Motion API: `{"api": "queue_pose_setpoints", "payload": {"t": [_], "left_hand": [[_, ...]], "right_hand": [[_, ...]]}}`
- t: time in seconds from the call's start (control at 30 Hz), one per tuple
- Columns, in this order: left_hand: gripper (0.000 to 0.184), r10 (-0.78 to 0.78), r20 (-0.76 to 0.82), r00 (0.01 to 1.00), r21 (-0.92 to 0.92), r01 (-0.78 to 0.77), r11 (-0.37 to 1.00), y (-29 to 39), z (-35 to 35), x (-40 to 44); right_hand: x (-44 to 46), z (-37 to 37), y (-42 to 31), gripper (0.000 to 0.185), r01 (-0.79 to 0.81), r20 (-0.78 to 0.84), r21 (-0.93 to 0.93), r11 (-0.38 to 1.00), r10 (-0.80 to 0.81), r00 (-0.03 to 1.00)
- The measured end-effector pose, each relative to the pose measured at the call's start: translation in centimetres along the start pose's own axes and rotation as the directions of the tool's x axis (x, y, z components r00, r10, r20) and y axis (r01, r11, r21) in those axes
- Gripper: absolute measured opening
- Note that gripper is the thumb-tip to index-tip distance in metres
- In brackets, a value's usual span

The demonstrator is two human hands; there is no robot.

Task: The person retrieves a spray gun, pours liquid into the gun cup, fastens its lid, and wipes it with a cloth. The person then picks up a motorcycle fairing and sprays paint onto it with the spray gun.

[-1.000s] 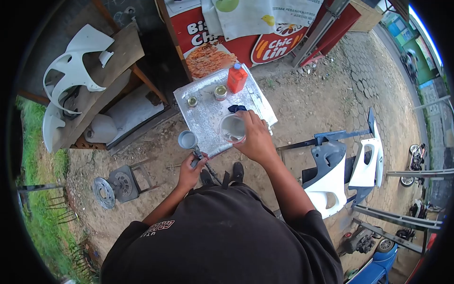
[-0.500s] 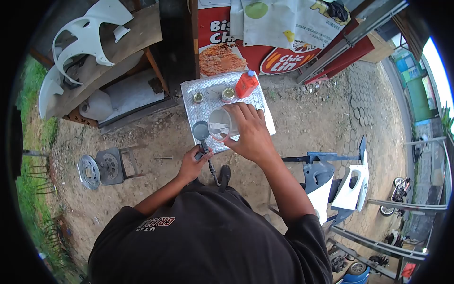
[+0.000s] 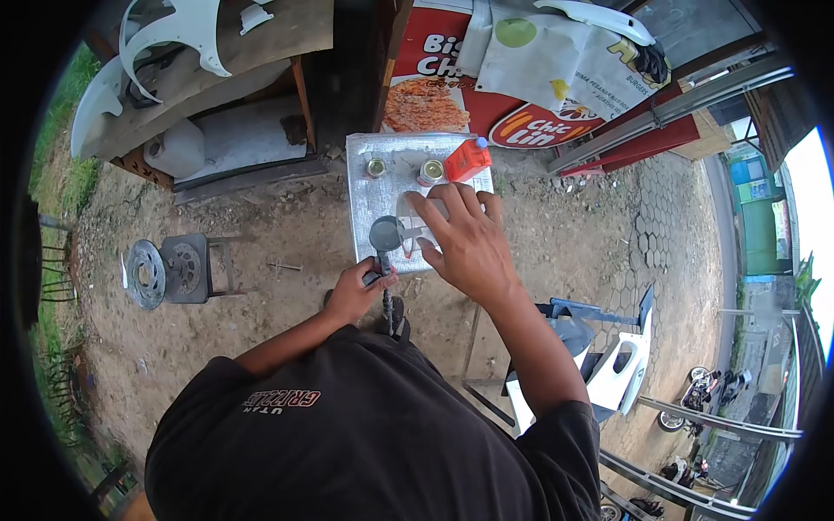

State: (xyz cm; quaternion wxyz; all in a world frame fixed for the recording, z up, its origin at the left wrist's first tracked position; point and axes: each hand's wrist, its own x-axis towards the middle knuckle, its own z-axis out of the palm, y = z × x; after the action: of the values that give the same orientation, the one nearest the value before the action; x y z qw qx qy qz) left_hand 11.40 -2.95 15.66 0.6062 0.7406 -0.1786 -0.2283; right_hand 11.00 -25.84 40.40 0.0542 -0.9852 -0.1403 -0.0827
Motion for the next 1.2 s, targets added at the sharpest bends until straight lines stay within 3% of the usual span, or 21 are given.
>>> {"api": "queue_pose_setpoints", "payload": {"t": [0.07, 0.17, 0.37, 0.57, 0.67, 0.97, 1.2], "left_hand": [[0.052, 0.003, -0.003, 1.000, -0.002, -0.003, 1.000, 0.3, -0.1, 0.0], [0.036, -0.058, 0.034, 0.998, 0.034, 0.057, 0.998, 0.8, -0.5, 0.0], [0.033, -0.043, 0.015, 0.999, 0.029, 0.043, 0.999, -0.6, -0.2, 0.1], [0.036, -0.053, 0.030, 0.998, 0.014, 0.053, 0.998, 0.3, -0.4, 0.2], [0.039, -0.024, 0.014, 1.000, -0.014, 0.024, 1.000, 0.1, -0.1, 0.4], [0.054, -0.027, -0.008, 1.000, -0.007, 0.027, 1.000, 1.0, -0.1, 0.5], [0.059, -0.005, -0.055, 0.998, -0.027, 0.003, 1.000, -0.2, 0.5, 1.1]], "right_hand": [[0.2, 0.2, -0.1, 0.075, 0.017, 0.011, -0.027, 1.000, -0.016, 1.000], [0.4, 0.0, -0.5, 0.074, 0.040, 0.007, -0.071, 0.997, -0.040, 0.999], [0.9, 0.0, -0.8, 0.080, 0.080, 0.043, -0.120, 0.990, -0.075, 0.996], [1.8, 0.1, -1.3, 0.064, 0.151, 0.032, -0.205, 0.967, -0.148, 0.989], [2.2, 0.1, -1.4, 0.070, 0.195, 0.052, -0.235, 0.952, -0.188, 0.981], [3.5, -0.6, -2.8, 0.064, 0.310, 0.113, -0.306, 0.900, -0.289, 0.951], [4.2, -4.3, -3.4, 0.067, 0.292, 0.121, -0.367, 0.883, -0.266, 0.956]]}}
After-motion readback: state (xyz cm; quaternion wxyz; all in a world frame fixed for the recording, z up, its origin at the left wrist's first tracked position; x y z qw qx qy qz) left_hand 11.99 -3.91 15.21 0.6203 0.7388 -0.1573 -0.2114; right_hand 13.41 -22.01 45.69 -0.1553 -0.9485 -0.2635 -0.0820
